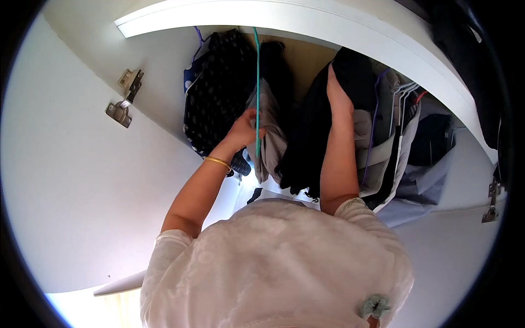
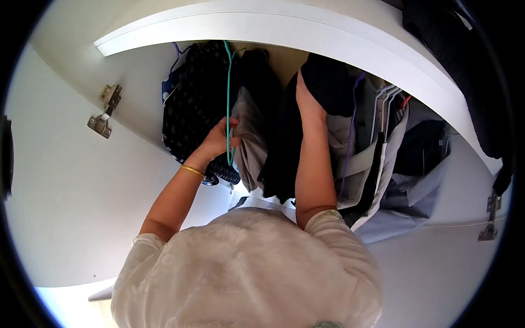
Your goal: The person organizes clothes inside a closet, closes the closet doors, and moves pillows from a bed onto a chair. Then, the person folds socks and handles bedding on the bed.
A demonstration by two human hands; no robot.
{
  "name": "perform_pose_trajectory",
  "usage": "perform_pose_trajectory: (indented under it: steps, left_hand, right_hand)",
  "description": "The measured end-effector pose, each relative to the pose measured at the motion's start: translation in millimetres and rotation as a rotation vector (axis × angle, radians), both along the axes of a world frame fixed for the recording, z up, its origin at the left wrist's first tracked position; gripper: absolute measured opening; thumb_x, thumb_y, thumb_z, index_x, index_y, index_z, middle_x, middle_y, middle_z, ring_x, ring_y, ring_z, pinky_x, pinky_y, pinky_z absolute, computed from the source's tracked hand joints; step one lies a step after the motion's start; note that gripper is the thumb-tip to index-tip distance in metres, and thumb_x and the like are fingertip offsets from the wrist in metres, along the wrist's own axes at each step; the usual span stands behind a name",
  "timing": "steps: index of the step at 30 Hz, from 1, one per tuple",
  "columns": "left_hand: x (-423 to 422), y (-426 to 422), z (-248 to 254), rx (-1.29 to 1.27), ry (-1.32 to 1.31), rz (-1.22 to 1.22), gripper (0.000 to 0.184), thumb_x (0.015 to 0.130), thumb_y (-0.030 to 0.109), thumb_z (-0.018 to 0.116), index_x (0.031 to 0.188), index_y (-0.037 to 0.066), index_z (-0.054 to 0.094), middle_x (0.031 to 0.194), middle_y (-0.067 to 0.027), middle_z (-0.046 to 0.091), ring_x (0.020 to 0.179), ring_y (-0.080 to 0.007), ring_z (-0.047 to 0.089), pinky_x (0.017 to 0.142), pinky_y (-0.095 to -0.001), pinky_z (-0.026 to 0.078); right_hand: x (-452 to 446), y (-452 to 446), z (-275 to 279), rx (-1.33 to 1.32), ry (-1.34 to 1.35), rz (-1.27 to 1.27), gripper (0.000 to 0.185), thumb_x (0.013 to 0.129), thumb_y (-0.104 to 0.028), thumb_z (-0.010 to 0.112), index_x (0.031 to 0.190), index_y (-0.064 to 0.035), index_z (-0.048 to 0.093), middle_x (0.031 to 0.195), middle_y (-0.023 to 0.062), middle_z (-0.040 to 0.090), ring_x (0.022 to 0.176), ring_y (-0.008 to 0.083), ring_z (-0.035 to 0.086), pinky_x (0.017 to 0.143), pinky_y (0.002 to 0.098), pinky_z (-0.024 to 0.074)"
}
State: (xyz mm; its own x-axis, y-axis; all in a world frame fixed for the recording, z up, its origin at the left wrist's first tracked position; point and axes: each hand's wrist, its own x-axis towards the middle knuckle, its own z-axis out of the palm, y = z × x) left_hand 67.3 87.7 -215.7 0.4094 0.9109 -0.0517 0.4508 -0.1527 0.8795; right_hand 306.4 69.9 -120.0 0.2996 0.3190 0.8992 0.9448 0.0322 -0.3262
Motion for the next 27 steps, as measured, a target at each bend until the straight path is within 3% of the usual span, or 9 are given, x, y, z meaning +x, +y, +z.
perform_pose_trajectory:
  steps: [3,5,6,9,11,14,16,27]
  left_hand:
    - [-11,-9,19,-0.155,-0.029,-0.055,0.031,0.062,0.003,0.063,0.09,0.007,0.05,0.081,-0.0045,0.051,0.066,-0.0123,0.051,0.059,-0.0238,0.047]
    - [-19,-12,23,-0.149,-0.018,-0.045,0.024,0.063,0.001,0.06,0.084,0.006,0.05,0.076,-0.0036,0.05,0.064,-0.0114,0.051,0.057,-0.0241,0.047]
    - [-22,-10,16,-0.189,-0.067,-0.001,0.018,0.063,0.002,0.059,0.078,0.004,0.051,0.065,-0.0042,0.052,0.058,-0.012,0.052,0.049,-0.0232,0.041]
    - [-33,-7,10,-0.166,-0.048,-0.051,0.015,0.064,-0.004,0.056,0.074,0.004,0.048,0.069,0.0003,0.048,0.062,-0.0083,0.048,0.057,-0.0205,0.044]
    - [-38,-2,1,-0.048,-0.055,-0.138,0.013,0.065,-0.005,0.055,0.073,0.004,0.049,0.068,0.0017,0.048,0.061,-0.0069,0.046,0.056,-0.0189,0.041]
    - [-36,-9,14,-0.081,-0.094,-0.216,0.013,0.065,-0.006,0.053,0.072,0.004,0.05,0.068,0.0035,0.047,0.061,-0.0052,0.044,0.055,-0.0177,0.037]
    - [-31,-16,31,-0.116,-0.143,-0.25,0.014,0.065,-0.007,0.053,0.072,0.004,0.05,0.067,0.0043,0.047,0.061,-0.0043,0.043,0.054,-0.0176,0.036]
    - [-38,-12,26,-0.169,-0.157,-0.285,0.015,0.065,-0.009,0.053,0.074,0.003,0.05,0.072,0.0029,0.049,0.067,-0.0053,0.045,0.06,-0.0182,0.038]
  right_hand:
    - [3,11,10,-0.096,-0.29,-0.304,0.018,0.074,-0.015,0.053,0.086,-0.0067,0.064,0.082,0.013,0.061,0.081,0.0288,0.057,0.074,0.0353,0.0438]
    - [-3,16,0,-0.02,-0.405,-0.22,0.02,0.075,-0.014,0.051,0.089,-0.006,0.062,0.088,0.0132,0.06,0.083,0.0283,0.056,0.076,0.0352,0.0436]
    - [-5,22,-7,-0.07,-0.401,-0.18,0.02,0.074,-0.014,0.051,0.09,-0.0059,0.061,0.09,0.0131,0.06,0.083,0.0282,0.056,0.076,0.0354,0.0436]
    - [-8,48,-23,-0.39,-0.259,-0.063,0.022,0.072,-0.013,0.051,0.091,-0.0061,0.06,0.09,0.0124,0.059,0.083,0.0284,0.056,0.075,0.0362,0.044]
    - [-24,55,-25,-0.159,-0.071,0.121,0.018,0.071,-0.016,0.051,0.084,-0.0071,0.06,0.083,0.0124,0.059,0.079,0.0282,0.057,0.068,0.0376,0.0446]
    - [-51,84,-29,-0.255,-0.114,0.076,0.015,0.071,-0.017,0.051,0.075,-0.006,0.06,0.077,0.0135,0.059,0.074,0.0281,0.057,0.061,0.0399,0.0446]
    - [-68,104,-38,-0.31,-0.115,0.115,0.015,0.071,-0.016,0.051,0.077,-0.0057,0.06,0.079,0.014,0.059,0.075,0.0289,0.057,0.062,0.0405,0.0447]
    - [-81,211,-94,-0.699,-0.153,0.298,0.02,0.073,-0.01,0.051,0.088,-0.004,0.062,0.092,0.0169,0.059,0.081,0.0329,0.057,0.065,0.0437,0.0451]
